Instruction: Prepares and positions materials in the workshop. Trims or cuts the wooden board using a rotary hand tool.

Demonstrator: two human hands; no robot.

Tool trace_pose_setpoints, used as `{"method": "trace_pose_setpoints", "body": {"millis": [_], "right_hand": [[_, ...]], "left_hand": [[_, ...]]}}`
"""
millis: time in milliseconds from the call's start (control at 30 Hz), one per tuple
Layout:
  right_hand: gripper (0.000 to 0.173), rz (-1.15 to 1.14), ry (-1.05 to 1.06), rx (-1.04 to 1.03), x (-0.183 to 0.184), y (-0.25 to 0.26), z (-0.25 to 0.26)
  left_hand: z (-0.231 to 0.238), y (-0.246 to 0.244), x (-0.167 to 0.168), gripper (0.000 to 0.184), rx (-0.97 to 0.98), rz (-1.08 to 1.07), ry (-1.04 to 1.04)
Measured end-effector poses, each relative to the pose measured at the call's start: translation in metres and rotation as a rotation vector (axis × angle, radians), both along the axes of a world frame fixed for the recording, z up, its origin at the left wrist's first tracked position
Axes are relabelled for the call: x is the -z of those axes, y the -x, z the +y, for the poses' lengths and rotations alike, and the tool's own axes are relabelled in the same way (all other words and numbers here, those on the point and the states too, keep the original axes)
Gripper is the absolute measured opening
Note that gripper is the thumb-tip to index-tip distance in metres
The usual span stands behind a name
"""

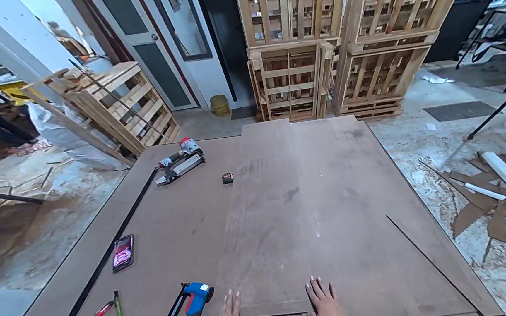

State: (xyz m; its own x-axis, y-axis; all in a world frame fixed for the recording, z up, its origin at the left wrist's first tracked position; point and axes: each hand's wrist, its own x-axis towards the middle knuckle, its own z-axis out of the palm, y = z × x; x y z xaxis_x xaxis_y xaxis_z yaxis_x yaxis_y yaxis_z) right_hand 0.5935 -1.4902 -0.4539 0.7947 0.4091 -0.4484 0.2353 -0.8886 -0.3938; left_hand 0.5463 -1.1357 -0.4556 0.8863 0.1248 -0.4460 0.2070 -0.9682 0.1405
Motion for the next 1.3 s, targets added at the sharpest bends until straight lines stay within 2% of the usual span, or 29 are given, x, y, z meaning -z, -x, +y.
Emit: {"method": "trace_pose_setpoints", "body": {"millis": [200,333,433,567,600,700,767,867,1000,1133,1200,1300], "right_hand": [[0.081,0.005,0.010,-0.023,-0.001,-0.024,0.043],[0.085,0.048,-0.060,-0.105,-0.004,-0.042,0.031],[0.091,0.012,-0.114,-0.048,-0.015,-0.027,-0.017],[0.106,-0.075,-0.032,-0.015,-0.001,0.042,-0.122],[0.102,-0.110,-0.002,-0.045,0.011,0.058,-0.145],[0.073,-0.237,0.009,-0.102,0.037,0.080,-0.182],[0.071,-0.244,0.001,-0.122,0.038,0.069,-0.184],[0.073,-0.101,0.022,-0.106,0.023,0.030,-0.174],[0.071,-0.062,0.112,-0.087,0.013,-0.038,-0.167],[0.071,-0.093,0.168,-0.021,0.009,-0.096,-0.163],[0.068,-0.071,0.183,0.084,0.002,-0.112,-0.162],[0.066,-0.150,0.095,0.410,-0.005,-0.104,-0.176]], "left_hand": [[0.037,-0.016,0.003,0.108,-0.039,0.056,-0.062],[0.053,-0.020,0.002,0.109,-0.046,0.108,-0.110],[0.067,-0.022,0.000,0.109,-0.053,0.131,-0.121],[0.069,-0.031,-0.006,0.108,-0.100,0.207,-0.110],[0.066,-0.033,-0.010,0.104,-0.133,0.222,-0.101],[0.045,-0.020,-0.021,0.083,-0.232,0.109,-0.041],[0.027,0.003,-0.029,0.076,-0.266,0.020,-0.015],[0.019,0.045,-0.029,0.072,-0.299,-0.074,-0.042],[0.052,0.081,-0.028,0.069,-0.417,-0.142,-0.117],[0.099,0.083,-0.036,0.074,-0.553,-0.098,-0.246],[0.121,0.073,-0.039,0.078,-0.607,-0.057,-0.254],[0.158,0.055,-0.024,0.080,-0.653,0.029,-0.213]]}}
